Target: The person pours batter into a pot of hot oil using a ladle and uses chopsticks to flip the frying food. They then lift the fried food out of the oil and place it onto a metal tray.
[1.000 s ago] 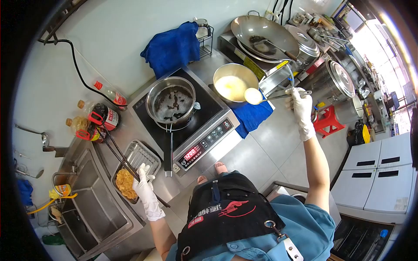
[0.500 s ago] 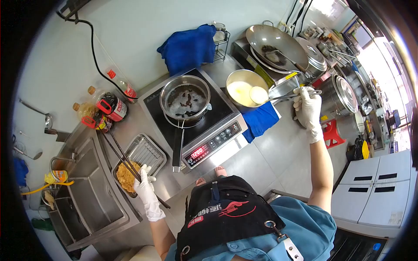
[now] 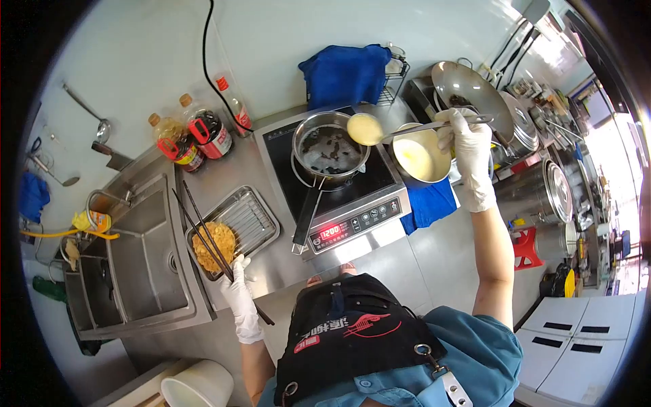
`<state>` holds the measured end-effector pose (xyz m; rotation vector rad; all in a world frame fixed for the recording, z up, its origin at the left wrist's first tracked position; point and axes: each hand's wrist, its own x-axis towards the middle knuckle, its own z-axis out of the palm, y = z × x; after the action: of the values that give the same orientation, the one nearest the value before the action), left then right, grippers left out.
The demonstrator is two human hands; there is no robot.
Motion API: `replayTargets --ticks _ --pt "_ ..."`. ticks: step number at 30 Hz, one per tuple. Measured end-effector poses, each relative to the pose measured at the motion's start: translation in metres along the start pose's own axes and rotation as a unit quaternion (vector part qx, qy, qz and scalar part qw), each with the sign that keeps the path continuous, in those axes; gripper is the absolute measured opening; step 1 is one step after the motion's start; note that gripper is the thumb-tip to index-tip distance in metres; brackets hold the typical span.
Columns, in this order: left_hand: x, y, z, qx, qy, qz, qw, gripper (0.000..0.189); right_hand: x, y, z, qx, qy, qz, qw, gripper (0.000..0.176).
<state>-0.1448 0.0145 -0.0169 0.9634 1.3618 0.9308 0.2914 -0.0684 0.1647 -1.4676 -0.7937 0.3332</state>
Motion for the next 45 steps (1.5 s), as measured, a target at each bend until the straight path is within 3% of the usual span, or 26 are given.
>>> replayTargets --ticks 10,45 --pt "-0.013 -0.001 -0.016 -0.036 0.048 -0.013 0.998 0.022 -0.008 0.021 0.064 0.044 -0.027 -0.023 0.998 0.022" --pt "-0.009 -0.010 -0.025 -0.047 0.047 -0.018 0.998 0.024 -0.022 0.016 0.074 0.017 -0.027 -0.029 0.999 0.021"
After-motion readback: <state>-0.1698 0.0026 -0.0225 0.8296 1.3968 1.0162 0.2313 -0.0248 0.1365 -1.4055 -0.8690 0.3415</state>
